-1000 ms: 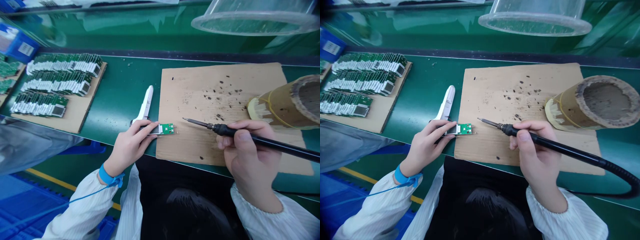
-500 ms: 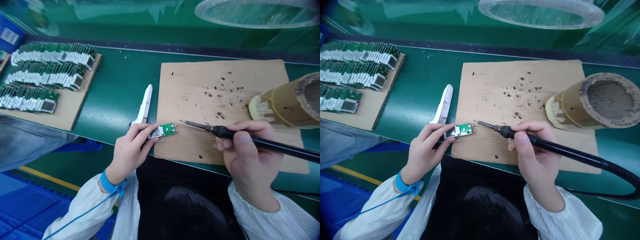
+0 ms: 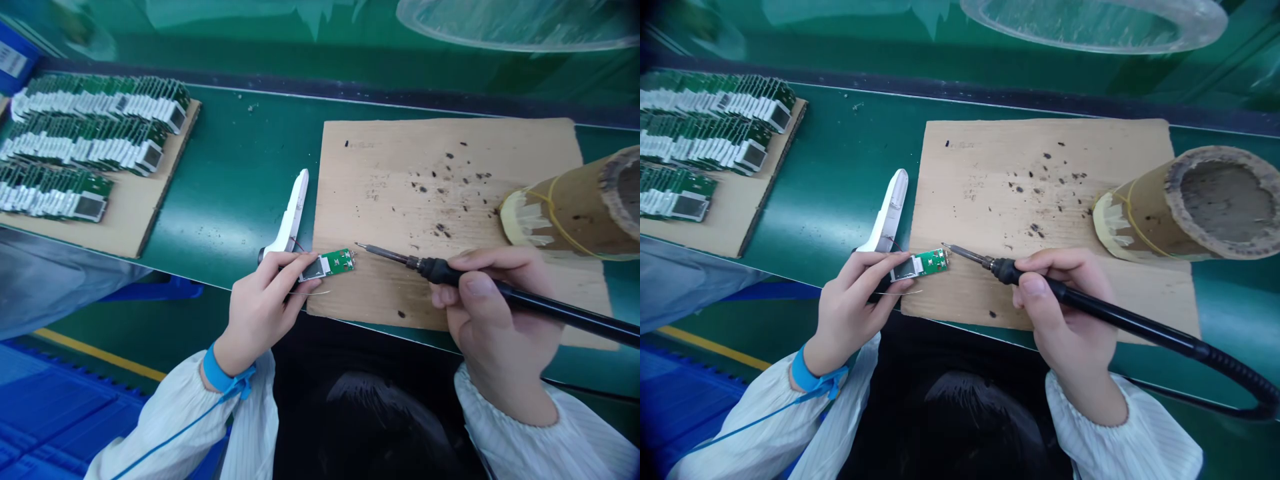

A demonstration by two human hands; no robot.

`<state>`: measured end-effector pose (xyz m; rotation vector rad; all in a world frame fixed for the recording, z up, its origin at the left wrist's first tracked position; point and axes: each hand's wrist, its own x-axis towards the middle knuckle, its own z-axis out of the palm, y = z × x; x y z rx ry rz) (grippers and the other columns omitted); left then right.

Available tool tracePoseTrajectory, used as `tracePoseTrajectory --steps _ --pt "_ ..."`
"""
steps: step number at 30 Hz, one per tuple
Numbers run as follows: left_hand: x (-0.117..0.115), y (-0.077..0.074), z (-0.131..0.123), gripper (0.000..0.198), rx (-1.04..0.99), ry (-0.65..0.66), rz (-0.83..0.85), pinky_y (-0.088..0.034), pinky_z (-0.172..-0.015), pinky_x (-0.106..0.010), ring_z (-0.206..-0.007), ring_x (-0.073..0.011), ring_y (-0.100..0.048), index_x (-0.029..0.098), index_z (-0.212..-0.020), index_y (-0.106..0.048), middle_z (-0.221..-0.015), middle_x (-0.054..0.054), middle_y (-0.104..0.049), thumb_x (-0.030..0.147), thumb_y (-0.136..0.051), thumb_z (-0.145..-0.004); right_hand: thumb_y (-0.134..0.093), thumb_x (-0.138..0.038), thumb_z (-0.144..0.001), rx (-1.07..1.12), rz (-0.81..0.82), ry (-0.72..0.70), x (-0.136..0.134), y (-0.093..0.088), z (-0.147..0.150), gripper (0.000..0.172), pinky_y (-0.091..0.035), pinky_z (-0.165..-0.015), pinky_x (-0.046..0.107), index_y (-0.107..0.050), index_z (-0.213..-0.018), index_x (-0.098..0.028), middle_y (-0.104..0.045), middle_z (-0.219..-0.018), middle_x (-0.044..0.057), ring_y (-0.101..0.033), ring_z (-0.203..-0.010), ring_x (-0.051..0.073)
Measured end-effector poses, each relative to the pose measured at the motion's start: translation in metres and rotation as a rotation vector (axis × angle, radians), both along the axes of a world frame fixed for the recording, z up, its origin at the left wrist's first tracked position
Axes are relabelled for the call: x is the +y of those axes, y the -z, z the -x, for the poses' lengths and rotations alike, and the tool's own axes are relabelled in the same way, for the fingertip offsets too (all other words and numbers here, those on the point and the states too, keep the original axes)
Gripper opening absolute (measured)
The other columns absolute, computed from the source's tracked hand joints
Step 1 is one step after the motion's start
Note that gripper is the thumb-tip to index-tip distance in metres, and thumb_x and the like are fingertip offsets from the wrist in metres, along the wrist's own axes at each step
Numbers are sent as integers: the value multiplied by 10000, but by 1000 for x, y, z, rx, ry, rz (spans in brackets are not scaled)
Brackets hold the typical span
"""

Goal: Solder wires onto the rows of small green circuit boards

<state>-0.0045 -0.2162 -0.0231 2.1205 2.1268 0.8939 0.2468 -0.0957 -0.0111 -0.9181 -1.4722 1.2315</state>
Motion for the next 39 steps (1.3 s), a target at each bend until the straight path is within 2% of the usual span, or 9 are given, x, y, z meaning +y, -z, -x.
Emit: tracePoseTrajectory --steps 5,8,14,20,23,26,32,36,39 --pt "0 1 0 333 -4 2 -2 -651 -753 -264 -1001 -192 -756 219 -1380 -655 -1183 -66 -738 279 -705 -1056 -762 -287 -996 -33 16 -37 -5 2 -4 45 -435 -498 316 -753 -987 -244 -711 -809 7 -597 -599 146" --pt "-1 0 0 332 -5 -3 4 -652 -759 -262 -995 -193 -755 229 -1384 -660 -1175 -65 -736 291 -698 -1060 -768 -280 -990 -90 -25 -42 -6 4 -6 45 -469 -536 313 -758 -981 -237 -736 -883 20 -646 -679 159" --pt "-1 -1 0 329 -1 -13 18 -655 -757 -257 -985 -193 -756 241 -1388 -664 -1162 -65 -738 312 -685 -1067 -784 -224 -968 -161 -132 -100 -7 3 -6 38 -523 -579 310 -762 -999 -224 -736 -865 9 -651 -662 145" --pt "-1 -2 0 326 2 -9 17 -644 -743 -251 -980 -187 -755 231 -1379 -661 -1170 -59 -740 304 -694 -1063 -788 -264 -978 -144 -108 -65 -6 5 -4 50 -524 -595 331 -769 -1013 -234 -729 -864 26 -644 -665 160" --pt "0 -2 0 320 5 -5 15 -635 -731 -253 -975 -186 -756 211 -1363 -663 -1175 -61 -741 288 -707 -1055 -777 -315 -995 -42 -118 -30 -3 5 0 93 -497 -554 329 -760 -1051 -243 -698 -812 10 -625 -609 154" --pt "0 -2 0 319 8 0 8 -631 -714 -257 -972 -189 -760 204 -1361 -659 -1178 -62 -741 282 -706 -1055 -738 -335 -1028 19 -118 -86 0 3 2 151 -519 -568 339 -740 -1160 -261 -667 -757 -13 -645 -605 164" --pt "0 -4 -2 320 -13 -11 32 -653 -759 -283 -1004 -202 -764 213 -1367 -653 -1206 -61 -747 254 -702 -1053 -694 -252 -1049 -173 -165 -247 -2 -5 0 218 -593 -775 383 -726 -1265 -257 -746 -932 25 -739 -826 187" --pt "0 -7 -5 304 -19 -21 45 -659 -746 -290 -1000 -203 -763 196 -1355 -662 -1223 -66 -744 258 -690 -1059 -770 -210 -984 -212 -126 -220 -4 -8 1 274 -613 -717 330 -692 -1242 -252 -765 -1005 33 -756 -821 176" --pt "0 -9 -5 305 -25 -22 64 -663 -743 -297 -1006 -209 -762 184 -1355 -661 -1233 -73 -737 254 -685 -1059 -820 -166 -935 -202 -84 -182 -5 -10 4 334 -643 -695 295 -670 -1220 -252 -775 -971 12 -779 -800 171"
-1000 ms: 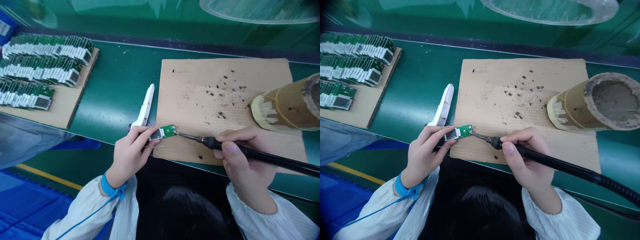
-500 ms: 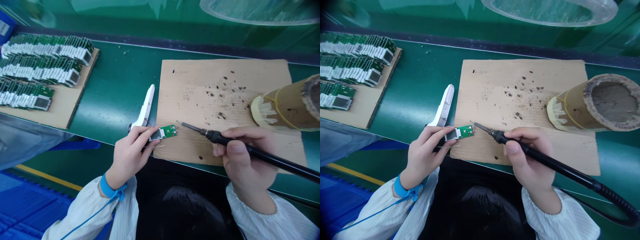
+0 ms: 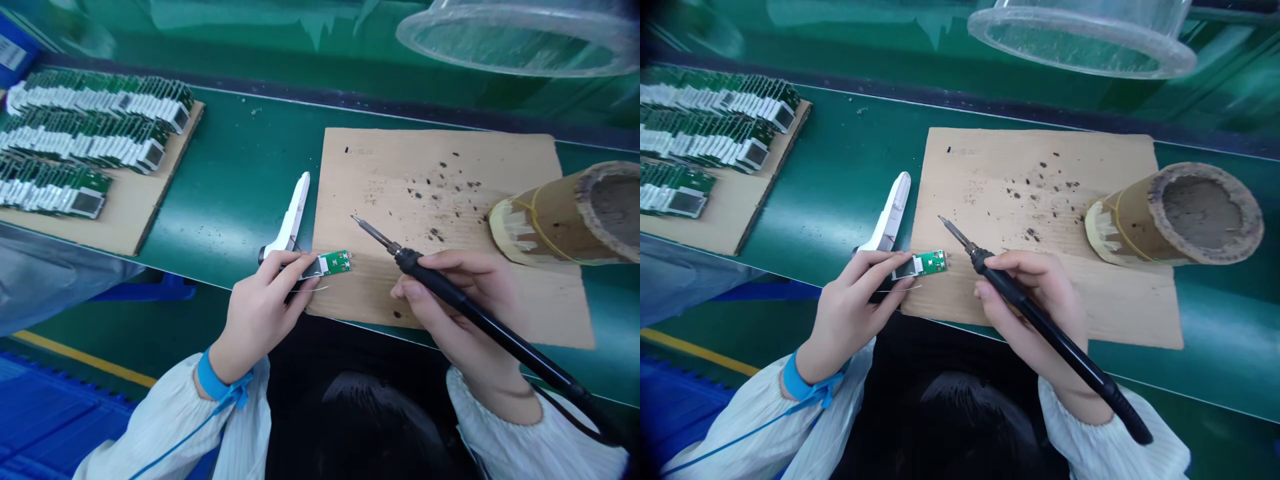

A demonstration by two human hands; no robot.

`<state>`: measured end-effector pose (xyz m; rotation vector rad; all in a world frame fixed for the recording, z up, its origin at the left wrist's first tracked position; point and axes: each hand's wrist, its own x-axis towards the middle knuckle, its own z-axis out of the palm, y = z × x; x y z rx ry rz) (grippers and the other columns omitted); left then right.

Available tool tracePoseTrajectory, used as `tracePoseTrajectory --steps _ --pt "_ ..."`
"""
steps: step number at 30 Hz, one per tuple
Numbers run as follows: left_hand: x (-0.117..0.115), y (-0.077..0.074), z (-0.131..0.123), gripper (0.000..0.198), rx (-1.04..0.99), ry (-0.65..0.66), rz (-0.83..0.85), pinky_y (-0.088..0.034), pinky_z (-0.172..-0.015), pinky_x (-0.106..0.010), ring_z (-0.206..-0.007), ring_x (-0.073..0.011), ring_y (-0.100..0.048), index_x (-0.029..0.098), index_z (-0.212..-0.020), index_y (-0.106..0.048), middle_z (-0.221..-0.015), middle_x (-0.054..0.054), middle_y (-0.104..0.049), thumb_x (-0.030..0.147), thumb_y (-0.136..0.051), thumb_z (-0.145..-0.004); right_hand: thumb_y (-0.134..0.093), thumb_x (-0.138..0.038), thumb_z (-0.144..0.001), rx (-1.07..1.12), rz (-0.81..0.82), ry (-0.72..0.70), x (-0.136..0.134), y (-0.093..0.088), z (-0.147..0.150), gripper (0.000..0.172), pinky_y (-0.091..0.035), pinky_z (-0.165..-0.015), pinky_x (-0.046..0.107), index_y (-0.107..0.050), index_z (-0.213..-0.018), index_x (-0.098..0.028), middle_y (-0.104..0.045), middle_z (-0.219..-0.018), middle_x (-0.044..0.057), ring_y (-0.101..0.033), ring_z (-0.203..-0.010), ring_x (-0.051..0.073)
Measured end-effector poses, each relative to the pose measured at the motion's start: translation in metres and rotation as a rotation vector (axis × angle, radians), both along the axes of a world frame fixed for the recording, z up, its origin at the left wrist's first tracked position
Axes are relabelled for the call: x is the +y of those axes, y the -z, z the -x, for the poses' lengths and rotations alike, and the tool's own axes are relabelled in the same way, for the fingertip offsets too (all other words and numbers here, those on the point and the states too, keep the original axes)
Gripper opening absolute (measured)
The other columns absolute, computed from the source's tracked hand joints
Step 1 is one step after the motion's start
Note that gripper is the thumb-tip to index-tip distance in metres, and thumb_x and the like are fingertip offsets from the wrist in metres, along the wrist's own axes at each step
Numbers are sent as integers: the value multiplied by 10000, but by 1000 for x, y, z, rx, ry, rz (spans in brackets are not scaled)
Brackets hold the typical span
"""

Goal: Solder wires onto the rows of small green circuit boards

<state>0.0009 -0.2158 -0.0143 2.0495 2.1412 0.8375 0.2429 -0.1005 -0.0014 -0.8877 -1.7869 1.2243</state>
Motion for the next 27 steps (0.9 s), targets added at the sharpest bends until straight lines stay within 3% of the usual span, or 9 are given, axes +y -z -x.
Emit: tracePoseTrajectory --steps 7,13,18,22,27 --pt "0 1 1 313 16 -13 -12 -648 -700 -275 -996 -201 -762 204 -1359 -656 -1210 -63 -738 278 -695 -1057 -795 -119 -949 114 -55 8 -2 8 -2 343 -655 -636 301 -677 -1243 -250 -782 -847 -20 -788 -709 171" --pt "-2 3 0 318 11 -8 -23 -635 -698 -263 -995 -190 -761 215 -1370 -652 -1207 -57 -741 286 -694 -1062 -878 -226 -885 91 -236 136 0 16 -8 246 -612 -656 341 -780 -1109 -202 -765 -875 34 -757 -746 187" --pt "-3 4 -1 314 -1 -6 -41 -634 -723 -270 -1005 -191 -761 201 -1355 -656 -1197 -58 -742 261 -708 -1051 -815 -132 -913 182 -244 62 0 20 -8 194 -570 -584 305 -750 -1085 -195 -762 -877 8 -723 -677 148" --pt "-3 5 -1 318 13 -7 -46 -629 -711 -273 -1000 -196 -762 192 -1353 -656 -1190 -63 -742 273 -709 -1050 -829 -141 -910 103 -210 60 -4 21 -12 163 -601 -647 315 -752 -1036 -210 -793 -948 4 -774 -793 171" --pt "-4 5 0 317 19 -3 -48 -637 -727 -278 -1008 -197 -760 201 -1360 -647 -1198 -63 -745 270 -700 -1055 -828 -219 -943 -39 -217 59 -6 20 -17 139 -596 -660 321 -769 -1065 -251 -804 -970 -14 -759 -755 154"
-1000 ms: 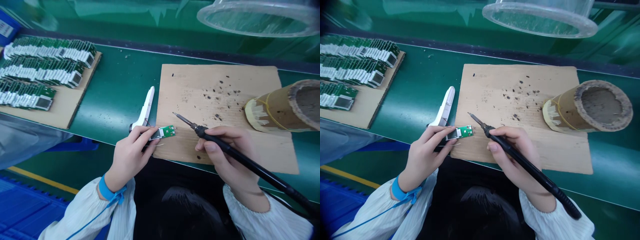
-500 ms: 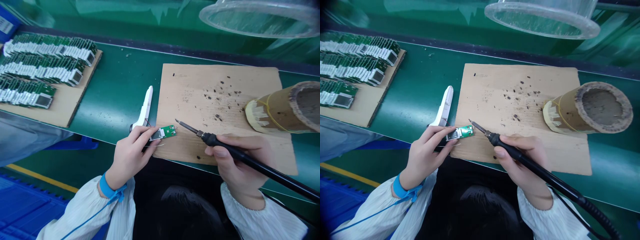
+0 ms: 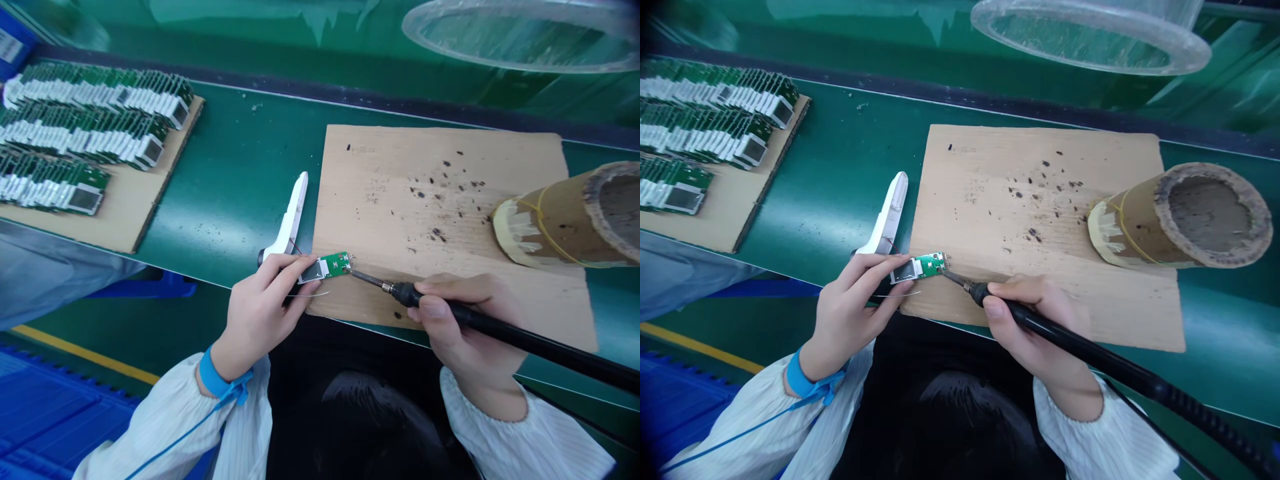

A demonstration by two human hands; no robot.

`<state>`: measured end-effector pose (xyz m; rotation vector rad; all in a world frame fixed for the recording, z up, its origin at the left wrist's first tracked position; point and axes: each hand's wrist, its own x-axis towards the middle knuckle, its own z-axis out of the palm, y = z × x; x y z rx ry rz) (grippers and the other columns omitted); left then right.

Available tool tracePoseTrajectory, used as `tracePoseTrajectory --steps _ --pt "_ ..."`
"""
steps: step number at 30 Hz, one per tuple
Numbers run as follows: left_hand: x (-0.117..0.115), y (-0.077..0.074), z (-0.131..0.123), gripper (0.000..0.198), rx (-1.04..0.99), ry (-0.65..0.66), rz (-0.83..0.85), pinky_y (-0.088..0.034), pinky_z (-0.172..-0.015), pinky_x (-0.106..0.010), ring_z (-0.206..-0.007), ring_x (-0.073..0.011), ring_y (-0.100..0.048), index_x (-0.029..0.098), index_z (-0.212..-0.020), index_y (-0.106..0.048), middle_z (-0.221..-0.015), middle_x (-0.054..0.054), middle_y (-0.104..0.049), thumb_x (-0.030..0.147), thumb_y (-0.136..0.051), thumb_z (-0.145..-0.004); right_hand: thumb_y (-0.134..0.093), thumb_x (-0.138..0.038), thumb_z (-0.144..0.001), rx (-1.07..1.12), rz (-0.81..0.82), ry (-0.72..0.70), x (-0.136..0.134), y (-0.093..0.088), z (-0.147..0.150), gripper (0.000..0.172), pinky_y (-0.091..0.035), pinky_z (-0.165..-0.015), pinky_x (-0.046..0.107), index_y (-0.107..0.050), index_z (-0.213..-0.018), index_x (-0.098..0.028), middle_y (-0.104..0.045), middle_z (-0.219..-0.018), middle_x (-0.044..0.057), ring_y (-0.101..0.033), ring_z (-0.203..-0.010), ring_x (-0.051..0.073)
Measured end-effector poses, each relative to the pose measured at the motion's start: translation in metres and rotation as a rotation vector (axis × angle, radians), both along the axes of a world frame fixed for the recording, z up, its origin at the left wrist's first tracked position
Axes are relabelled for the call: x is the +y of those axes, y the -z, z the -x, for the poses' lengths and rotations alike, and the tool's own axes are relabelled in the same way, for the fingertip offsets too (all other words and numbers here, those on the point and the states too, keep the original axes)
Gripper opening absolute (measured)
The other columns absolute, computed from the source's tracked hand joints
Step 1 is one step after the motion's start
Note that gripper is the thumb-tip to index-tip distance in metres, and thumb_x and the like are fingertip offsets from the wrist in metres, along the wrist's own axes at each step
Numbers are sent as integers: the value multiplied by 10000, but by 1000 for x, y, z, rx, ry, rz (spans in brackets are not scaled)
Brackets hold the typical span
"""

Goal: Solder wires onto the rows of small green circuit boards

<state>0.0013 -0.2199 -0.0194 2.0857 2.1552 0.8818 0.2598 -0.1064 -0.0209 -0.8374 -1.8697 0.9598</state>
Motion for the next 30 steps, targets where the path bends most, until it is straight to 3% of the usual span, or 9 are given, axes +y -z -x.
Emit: tracePoseTrajectory --steps 15,30 --pt "1 0 -1 312 -7 -2 3 -634 -727 -286 -985 -200 -758 194 -1341 -655 -1184 -66 -748 252 -716 -1041 -828 -214 -941 -56 -41 1 -1 -4 2 131 -602 -718 291 -756 -1043 -251 -815 -985 -23 -760 -775 138" --pt "2 -7 -5 289 -7 -24 43 -652 -720 -287 -962 -200 -760 189 -1320 -666 -1185 -65 -747 264 -705 -1043 -807 -202 -945 -91 -88 -36 1 -5 2 130 -597 -679 316 -743 -1043 -258 -814 -969 -12 -758 -758 155"
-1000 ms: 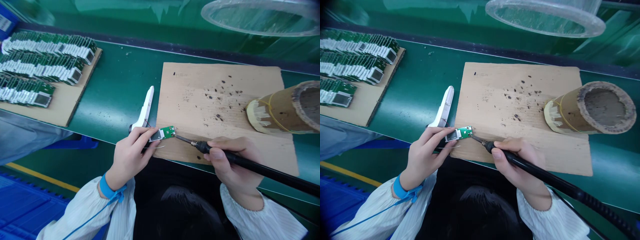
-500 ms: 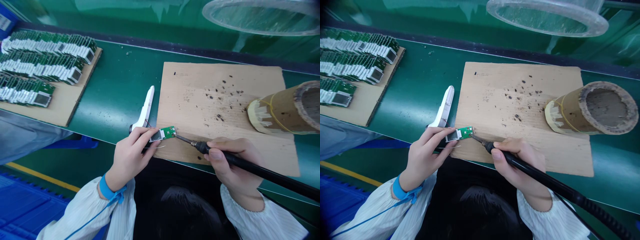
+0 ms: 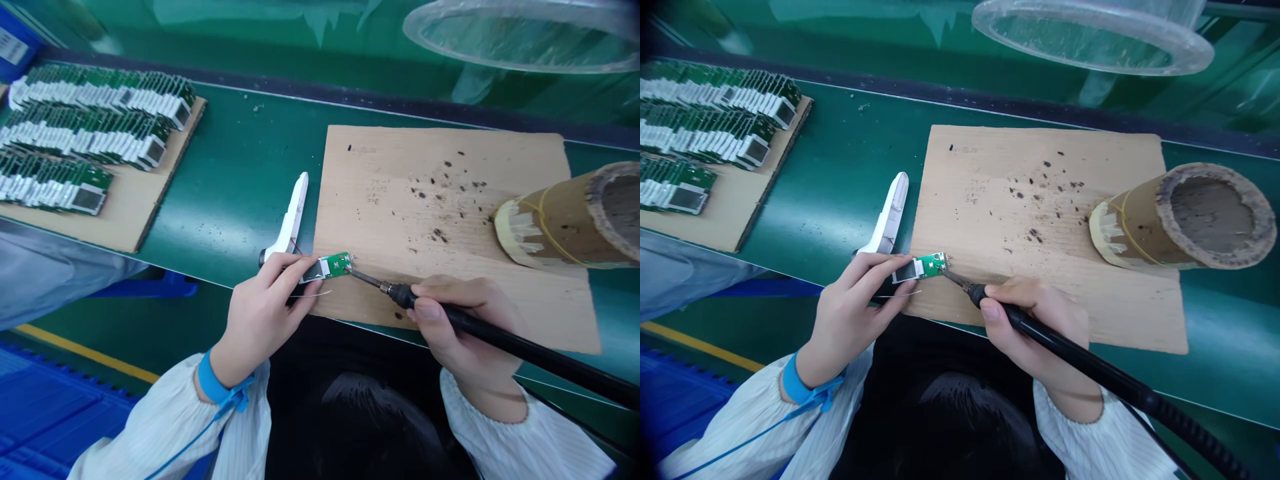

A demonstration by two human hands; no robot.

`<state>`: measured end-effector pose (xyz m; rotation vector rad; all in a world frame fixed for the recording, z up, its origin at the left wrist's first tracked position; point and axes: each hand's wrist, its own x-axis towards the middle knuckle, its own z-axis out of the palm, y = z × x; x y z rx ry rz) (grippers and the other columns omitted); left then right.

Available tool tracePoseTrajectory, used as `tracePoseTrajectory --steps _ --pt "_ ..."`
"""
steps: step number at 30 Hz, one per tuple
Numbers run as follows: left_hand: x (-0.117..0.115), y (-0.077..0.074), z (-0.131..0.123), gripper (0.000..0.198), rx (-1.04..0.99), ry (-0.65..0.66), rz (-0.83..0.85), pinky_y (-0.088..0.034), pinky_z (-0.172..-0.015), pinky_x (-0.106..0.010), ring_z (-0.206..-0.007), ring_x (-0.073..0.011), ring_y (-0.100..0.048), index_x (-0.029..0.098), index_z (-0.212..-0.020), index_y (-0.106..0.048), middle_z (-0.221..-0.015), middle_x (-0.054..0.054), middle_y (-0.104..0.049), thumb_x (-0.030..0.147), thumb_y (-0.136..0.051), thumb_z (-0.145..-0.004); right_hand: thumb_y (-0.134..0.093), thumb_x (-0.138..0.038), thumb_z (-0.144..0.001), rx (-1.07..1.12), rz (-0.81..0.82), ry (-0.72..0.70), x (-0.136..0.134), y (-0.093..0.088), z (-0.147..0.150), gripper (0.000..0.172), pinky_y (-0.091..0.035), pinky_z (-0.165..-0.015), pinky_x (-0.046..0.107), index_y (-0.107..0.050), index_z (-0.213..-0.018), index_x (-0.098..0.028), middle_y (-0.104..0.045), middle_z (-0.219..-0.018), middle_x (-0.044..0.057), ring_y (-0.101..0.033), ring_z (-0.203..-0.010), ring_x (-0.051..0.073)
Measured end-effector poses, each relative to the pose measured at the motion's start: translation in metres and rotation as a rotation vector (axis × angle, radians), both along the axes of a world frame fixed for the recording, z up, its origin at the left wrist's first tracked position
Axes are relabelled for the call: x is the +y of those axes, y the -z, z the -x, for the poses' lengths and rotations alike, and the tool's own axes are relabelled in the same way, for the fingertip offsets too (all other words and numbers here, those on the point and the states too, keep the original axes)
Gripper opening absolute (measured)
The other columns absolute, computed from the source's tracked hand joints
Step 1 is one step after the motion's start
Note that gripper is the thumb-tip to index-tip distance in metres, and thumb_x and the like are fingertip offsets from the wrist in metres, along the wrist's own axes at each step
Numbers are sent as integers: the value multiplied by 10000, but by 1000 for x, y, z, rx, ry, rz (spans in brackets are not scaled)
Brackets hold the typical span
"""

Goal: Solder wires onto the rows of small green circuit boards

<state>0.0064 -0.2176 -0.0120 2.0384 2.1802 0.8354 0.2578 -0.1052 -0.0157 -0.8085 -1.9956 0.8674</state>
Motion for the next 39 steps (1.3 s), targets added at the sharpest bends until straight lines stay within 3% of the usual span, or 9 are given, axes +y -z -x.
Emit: tracePoseTrajectory --steps 7,28,39 --pt "1 -2 -5 283 15 -36 14 -639 -680 -276 -932 -193 -753 181 -1307 -675 -1181 -66 -738 263 -700 -1037 -793 -195 -948 18 38 -40 1 2 -1 147 -596 -654 340 -726 -1057 -268 -802 -948 4 -772 -795 196" --pt "2 0 -5 282 -1 -47 3 -672 -762 -282 -978 -199 -758 207 -1315 -667 -1157 -62 -730 270 -700 -1042 -809 -265 -953 -34 -33 20 2 -1 1 99 -602 -689 321 -741 -1024 -266 -811 -922 -9 -768 -774 174" --pt "2 0 -4 273 0 -56 7 -661 -723 -265 -972 -200 -755 207 -1311 -669 -1140 -64 -724 284 -691 -1050 -801 -306 -963 -44 -25 29 2 1 1 98 -612 -654 338 -746 -1039 -277 -809 -902 1 -767 -743 192"
